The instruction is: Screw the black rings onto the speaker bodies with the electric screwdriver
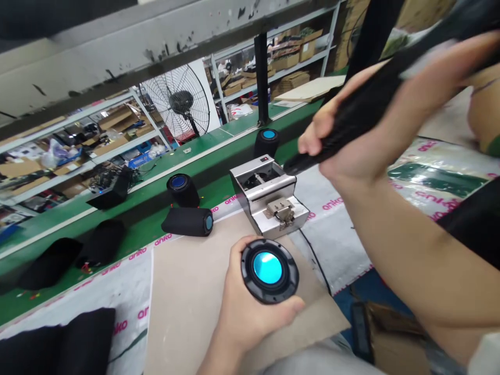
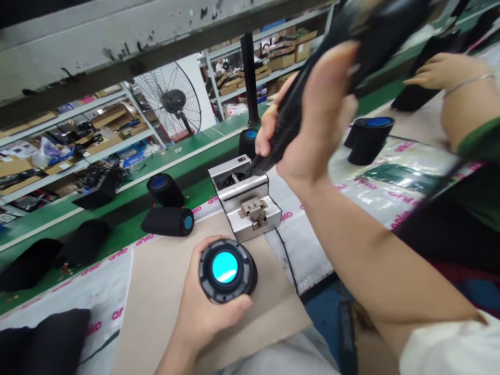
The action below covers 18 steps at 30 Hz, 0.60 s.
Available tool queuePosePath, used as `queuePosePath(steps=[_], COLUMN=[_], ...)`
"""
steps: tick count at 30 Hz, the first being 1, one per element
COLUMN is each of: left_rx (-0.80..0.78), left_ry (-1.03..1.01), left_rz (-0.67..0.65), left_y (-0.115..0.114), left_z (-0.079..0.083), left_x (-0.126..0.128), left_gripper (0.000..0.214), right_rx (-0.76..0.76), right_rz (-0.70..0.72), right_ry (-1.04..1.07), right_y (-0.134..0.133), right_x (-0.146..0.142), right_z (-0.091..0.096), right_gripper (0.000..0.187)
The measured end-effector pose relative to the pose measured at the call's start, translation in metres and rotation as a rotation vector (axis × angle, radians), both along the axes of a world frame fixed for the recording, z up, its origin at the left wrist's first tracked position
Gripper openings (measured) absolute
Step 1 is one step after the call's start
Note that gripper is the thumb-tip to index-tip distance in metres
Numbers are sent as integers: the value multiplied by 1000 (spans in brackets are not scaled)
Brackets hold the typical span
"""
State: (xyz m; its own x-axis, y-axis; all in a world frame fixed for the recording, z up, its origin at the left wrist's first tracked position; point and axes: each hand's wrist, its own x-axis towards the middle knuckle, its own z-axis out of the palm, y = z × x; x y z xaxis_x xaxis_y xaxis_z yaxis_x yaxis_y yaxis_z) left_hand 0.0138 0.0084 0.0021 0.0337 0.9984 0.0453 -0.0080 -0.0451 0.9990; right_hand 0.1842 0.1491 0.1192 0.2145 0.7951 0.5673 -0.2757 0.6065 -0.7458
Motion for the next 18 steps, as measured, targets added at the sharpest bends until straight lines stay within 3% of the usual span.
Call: queuePosePath(steps=[2, 4, 11, 15, 18], left_rx=[12, 22, 37, 41, 38], left_ry=[9, 11, 1, -5, -2], left_rz=[4, 12, 9, 6, 4], left_y=[0, 0, 2, 1, 1], left_z=[-1, -2, -4, -4, -1], left_x=[0, 1, 0, 0, 0], left_gripper=[83, 82, 84, 84, 82], right_rx=[28, -32, -102, -126, -162], right_rz=[10, 109, 245, 267, 303], right_ry=[28, -20, -49, -107, -116], right_y=[-9, -13, -9, -15, -27], right_x=[2, 1, -9, -11, -9], right_z=[-4, -13, -48, -45, -26], right_gripper=[67, 67, 61, 64, 67])
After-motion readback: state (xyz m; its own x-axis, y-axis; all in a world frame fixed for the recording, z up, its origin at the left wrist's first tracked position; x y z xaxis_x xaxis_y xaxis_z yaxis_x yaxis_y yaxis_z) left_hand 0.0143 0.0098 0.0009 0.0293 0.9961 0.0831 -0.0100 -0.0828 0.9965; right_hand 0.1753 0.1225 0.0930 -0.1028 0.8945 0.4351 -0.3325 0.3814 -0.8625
